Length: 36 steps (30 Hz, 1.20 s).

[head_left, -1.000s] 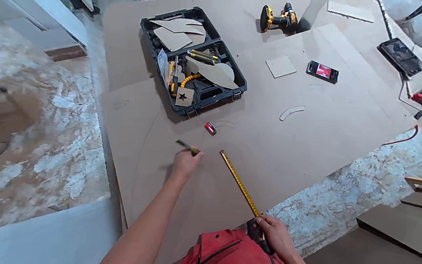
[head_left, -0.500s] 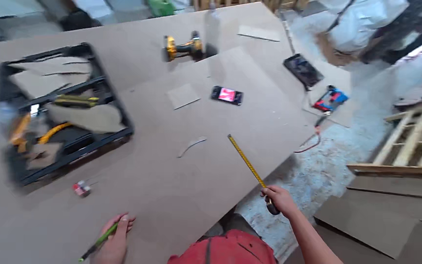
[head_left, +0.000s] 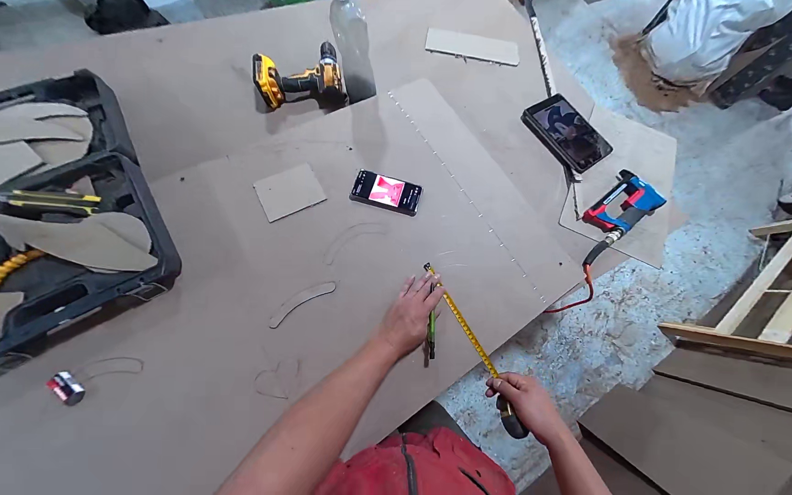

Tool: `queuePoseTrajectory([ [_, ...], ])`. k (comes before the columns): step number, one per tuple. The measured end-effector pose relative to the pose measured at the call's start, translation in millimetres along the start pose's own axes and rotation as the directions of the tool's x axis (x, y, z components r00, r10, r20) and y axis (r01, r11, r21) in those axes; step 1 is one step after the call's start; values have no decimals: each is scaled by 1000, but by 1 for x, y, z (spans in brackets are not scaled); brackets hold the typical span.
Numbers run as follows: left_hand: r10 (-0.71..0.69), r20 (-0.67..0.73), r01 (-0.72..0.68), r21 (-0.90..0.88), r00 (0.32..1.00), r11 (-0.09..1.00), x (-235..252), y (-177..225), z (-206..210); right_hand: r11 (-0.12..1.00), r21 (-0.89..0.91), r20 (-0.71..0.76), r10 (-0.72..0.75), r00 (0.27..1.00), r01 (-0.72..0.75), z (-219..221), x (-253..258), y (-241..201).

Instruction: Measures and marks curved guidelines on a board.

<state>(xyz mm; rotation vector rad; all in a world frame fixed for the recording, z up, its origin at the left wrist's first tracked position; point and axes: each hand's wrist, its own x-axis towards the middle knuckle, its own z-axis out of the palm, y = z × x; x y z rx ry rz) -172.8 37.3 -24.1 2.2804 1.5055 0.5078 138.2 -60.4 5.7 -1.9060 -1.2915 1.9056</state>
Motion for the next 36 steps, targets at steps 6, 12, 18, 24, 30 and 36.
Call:
queuePoseTrajectory([
  [6, 56, -145, -49, 50, 988, 998, -10, -6, 10, 999, -30, -8, -34, 999, 34, 6, 28, -25],
  [12, 35, -207, -20, 75, 978, 997, -10, -4, 10, 998, -60, 26, -22, 999, 24, 2, 32, -29],
  [18, -7, -221, 24, 74, 975, 997, -11, -4, 9, 1000, -28, 16, 12, 1000, -12, 6, 28, -30],
  [24, -9, -238, 20, 44, 971, 999, -11, -3, 9, 1000, -18, 1, 0, 1000, 0, 11, 27, -29],
  [30, -6, -258, 23, 64, 966, 998, -12, -4, 11, 1000, -12, -40, 10, 999, -11, 16, 27, -28],
  [36, -18, -249, 31, 47, 968, 998, -14, -6, 10, 999, -31, -70, 30, 997, -32, 21, 25, -32],
])
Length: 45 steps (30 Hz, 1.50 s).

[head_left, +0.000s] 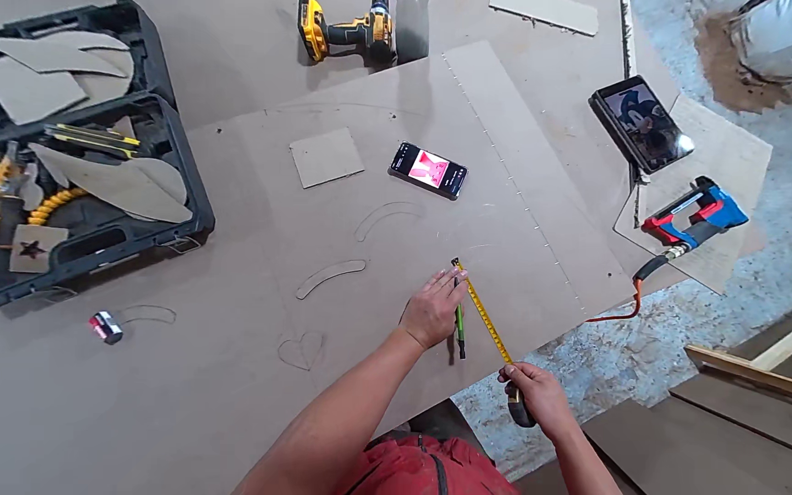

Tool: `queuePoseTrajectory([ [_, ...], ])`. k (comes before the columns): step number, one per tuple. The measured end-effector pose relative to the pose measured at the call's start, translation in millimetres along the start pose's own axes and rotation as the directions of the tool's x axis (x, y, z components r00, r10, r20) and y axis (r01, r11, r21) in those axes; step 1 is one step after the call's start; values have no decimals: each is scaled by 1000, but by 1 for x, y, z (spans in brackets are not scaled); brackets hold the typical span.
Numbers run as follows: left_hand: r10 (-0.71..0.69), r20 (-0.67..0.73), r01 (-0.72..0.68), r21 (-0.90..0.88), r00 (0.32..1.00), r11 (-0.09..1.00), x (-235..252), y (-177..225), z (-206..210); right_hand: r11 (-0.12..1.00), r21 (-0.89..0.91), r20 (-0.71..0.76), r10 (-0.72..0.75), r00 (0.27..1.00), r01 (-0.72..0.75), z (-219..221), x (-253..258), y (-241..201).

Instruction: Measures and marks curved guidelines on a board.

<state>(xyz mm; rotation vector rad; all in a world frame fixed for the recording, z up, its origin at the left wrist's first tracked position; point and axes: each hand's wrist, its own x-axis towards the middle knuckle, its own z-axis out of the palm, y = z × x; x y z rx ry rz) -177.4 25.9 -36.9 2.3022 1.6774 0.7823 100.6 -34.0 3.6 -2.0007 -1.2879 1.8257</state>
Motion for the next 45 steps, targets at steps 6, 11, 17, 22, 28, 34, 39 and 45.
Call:
queuePoseTrajectory([
  [6, -90, 132, 104, -108, 987, 989, -3, 5, -27, 999, 20, -20, -45, 999, 45, 22, -16, 4],
  [11, -280, 82, 291, -327, 956, 899, -90, -26, -99, 994, 92, 6, -67, 998, 66, 114, -47, 16],
  [17, -540, 21, 524, -279, 841, 805, -263, -124, -220, 996, 61, 37, -60, 998, 58, 271, -110, 26],
  [22, -787, -14, 743, -319, 617, 588, -399, -204, -300, 998, -35, 94, -54, 994, 58, 406, -159, 32],
  [28, -872, 51, 762, -513, 487, 395, -458, -243, -355, 986, -159, 189, -11, 982, 42, 505, -200, 31],
  [34, -841, 112, 731, -564, 529, 384, -455, -249, -353, 991, -131, 198, 9, 980, 18, 561, -220, 39],
  [39, -803, 172, 787, -395, 571, 474, -447, -249, -354, 995, -99, 157, 16, 988, -1, 581, -228, 42],
  [45, -775, 245, 812, -160, 583, 561, -437, -248, -357, 990, -139, 120, 10, 993, 7, 588, -233, 40],
])
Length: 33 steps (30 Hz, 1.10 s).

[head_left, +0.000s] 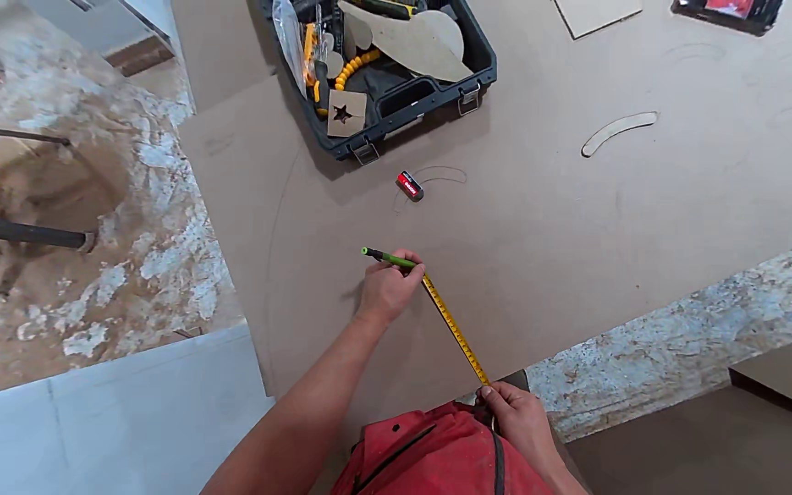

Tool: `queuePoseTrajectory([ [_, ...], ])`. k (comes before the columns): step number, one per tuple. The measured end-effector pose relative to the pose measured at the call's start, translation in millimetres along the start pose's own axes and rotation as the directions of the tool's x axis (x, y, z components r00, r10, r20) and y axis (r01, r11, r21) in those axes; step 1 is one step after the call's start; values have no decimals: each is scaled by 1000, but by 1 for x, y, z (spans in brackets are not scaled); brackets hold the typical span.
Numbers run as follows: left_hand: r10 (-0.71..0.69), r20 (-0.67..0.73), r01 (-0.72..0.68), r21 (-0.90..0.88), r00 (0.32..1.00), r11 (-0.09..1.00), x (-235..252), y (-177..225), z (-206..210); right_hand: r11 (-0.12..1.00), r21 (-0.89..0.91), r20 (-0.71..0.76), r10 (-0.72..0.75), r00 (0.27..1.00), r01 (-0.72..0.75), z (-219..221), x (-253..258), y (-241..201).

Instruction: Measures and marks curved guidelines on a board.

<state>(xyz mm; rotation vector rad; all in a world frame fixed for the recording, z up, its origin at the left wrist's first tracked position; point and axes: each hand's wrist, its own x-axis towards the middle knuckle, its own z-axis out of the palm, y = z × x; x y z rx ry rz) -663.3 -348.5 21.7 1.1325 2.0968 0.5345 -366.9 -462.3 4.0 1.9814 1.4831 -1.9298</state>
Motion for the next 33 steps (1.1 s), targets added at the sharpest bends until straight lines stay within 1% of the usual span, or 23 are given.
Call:
queuePoseTrajectory([
  [4, -5, 28, 2, 106, 1000, 994, 0, 1, -1, 1000, -5, -8, 1, 1000, -1, 2, -1, -1],
  [7, -29, 44, 25, 103, 999, 994, 1, 1, -1, 1000, -1, -7, 4, 1000, -4, 0, -1, -2],
  [11, -12, 95, 2, 105, 995, 994, 8, 10, -1, 1000, 28, 13, 13, 1000, -13, 0, 0, 0],
  [14, -52, 107, 40, 111, 993, 993, 5, 8, -7, 1000, 6, 33, 13, 999, -13, -4, 3, 2],
  [17, -69, 86, 62, 84, 994, 995, 0, 1, -7, 1000, -4, 54, 11, 998, -11, -7, 4, 0],
  [20, -33, 100, 28, 58, 994, 998, 7, 8, -4, 999, 38, 77, 17, 997, -20, -9, 6, 2],
  [21, -29, 103, 27, 26, 994, 999, 12, 10, -4, 998, 66, 79, 17, 997, -22, -11, 6, 2],
  [23, -69, 43, 74, -110, 997, 991, 17, 3, -8, 994, 108, 53, 16, 998, -22, -21, 7, 5],
  [25, -134, -40, 117, -284, 990, 952, 16, -12, -14, 989, 149, -3, 6, 1000, -5, -43, 9, 10],
  [26, -161, -67, 129, -337, 985, 933, 12, -21, -18, 987, 161, -35, -3, 999, 8, -59, 11, 15],
  [28, -189, -92, 141, -377, 978, 916, 2, -34, -25, 984, 175, -96, -8, 995, 25, -95, 16, 23],
  [30, -163, -103, 100, -451, 981, 887, -5, -40, -27, 980, 199, -150, 2, 989, 29, -140, 21, 27],
  [33, -95, -175, -12, -528, 980, 849, -3, -49, -10, 972, 226, -246, -2, 969, 59, -222, 32, 29],
])
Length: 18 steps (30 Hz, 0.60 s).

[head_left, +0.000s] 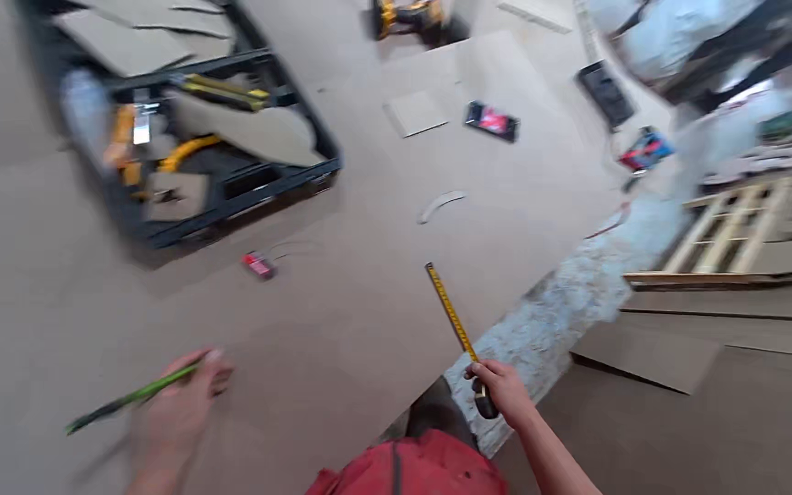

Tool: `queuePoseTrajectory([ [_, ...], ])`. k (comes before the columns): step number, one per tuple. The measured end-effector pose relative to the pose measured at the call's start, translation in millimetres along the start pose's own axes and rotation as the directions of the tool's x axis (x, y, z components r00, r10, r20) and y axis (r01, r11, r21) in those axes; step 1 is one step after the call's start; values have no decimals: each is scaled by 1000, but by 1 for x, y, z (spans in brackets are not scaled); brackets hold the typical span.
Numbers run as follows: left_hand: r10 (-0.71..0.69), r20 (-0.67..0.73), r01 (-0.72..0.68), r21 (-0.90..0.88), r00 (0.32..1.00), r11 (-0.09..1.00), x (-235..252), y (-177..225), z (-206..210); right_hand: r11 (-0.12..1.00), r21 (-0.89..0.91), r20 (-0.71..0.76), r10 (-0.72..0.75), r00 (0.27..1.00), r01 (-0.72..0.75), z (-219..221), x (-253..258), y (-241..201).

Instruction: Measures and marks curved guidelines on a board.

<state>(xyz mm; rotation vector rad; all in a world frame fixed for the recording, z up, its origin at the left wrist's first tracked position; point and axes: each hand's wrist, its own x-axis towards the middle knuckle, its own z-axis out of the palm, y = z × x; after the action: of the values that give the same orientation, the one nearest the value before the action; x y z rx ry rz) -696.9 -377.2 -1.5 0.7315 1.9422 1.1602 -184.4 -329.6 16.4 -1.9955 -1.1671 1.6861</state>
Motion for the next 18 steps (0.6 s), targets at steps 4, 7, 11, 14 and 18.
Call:
queuePoseTrajectory([
  [4, 71, 15, -71, 60, 997, 996, -12, 24, 61, 999, -32, -52, 10, 999, -11, -91, 45, -20],
  [7, 269, 174, -293, 127, 947, 948, -24, 56, 153, 1000, -28, -26, 0, 1000, -1, -143, 68, -18],
  [11, 434, 458, -590, 282, 776, 757, -32, 128, 329, 1000, -27, 31, 14, 999, -13, -205, 96, -7],
  [14, 489, 679, -784, 212, 548, 583, -24, 159, 460, 999, -18, 68, 38, 997, -37, -248, 113, -7],
  [18, 592, 739, -915, 82, 322, 395, -9, 164, 565, 998, -15, 100, 64, 993, -63, -292, 129, -13],
])
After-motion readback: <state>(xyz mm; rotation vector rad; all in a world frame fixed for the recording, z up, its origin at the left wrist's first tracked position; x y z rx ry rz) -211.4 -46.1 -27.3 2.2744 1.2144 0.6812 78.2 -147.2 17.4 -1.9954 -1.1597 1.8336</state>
